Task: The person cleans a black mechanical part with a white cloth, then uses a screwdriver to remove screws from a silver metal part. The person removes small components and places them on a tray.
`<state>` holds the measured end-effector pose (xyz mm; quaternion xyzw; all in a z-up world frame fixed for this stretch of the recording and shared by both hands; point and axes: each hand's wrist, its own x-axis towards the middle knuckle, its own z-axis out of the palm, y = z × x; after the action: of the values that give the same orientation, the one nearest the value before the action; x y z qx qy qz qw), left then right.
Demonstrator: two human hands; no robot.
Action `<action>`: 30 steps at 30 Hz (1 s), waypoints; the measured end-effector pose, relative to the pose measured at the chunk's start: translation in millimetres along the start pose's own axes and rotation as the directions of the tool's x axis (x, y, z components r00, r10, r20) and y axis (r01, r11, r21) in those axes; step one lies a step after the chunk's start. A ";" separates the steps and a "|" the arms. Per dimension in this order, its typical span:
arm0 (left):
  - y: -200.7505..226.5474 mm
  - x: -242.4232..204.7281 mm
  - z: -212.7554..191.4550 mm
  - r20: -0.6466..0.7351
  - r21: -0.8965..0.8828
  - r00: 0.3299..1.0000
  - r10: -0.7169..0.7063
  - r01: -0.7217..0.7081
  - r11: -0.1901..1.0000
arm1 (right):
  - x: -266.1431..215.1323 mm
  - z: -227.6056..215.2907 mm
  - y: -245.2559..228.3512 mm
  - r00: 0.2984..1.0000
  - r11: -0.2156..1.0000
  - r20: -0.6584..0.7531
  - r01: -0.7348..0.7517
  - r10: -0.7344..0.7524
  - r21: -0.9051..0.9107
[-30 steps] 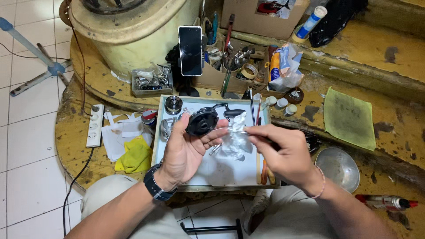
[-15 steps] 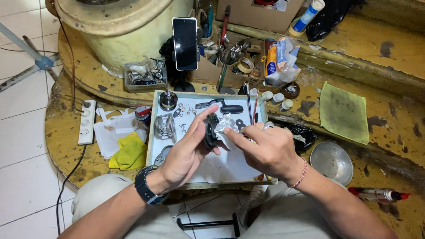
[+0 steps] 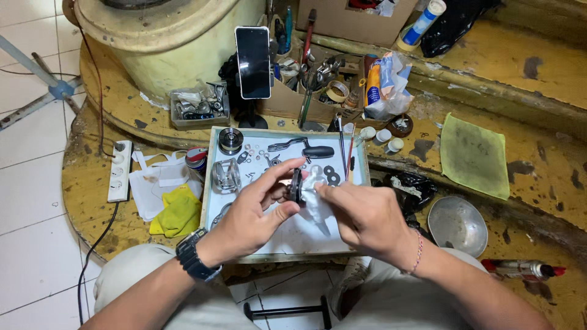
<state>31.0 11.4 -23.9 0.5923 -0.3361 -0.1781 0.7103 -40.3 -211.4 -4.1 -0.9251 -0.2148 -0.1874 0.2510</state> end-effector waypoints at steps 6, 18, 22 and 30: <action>0.4 -1.7 2.0 0.113 0.421 0.958 0.264 -0.287 0.860 | -3.0 0.4 -0.5 0.829 0.617 0.308 -0.554 0.466 0.559; -10.3 6.0 -3.1 0.222 0.720 0.695 0.684 -0.589 0.366 | -8.4 -10.9 -6.4 0.609 -0.404 0.696 -0.568 0.380 0.718; 2.9 1.2 -10.8 -0.063 0.057 0.980 0.189 -0.185 0.981 | -4.4 -16.8 26.3 0.690 -0.073 0.525 -0.570 0.497 0.818; -2.7 1.5 -2.3 -0.007 -0.653 0.907 -0.422 0.315 0.688 | 4.3 -21.8 22.7 0.998 0.976 -0.017 -0.060 0.065 0.208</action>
<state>34.1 11.4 -26.3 0.3826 -0.0720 -0.3735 0.8420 -30.8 -239.7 6.7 -0.8979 -0.2008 -0.1668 0.3545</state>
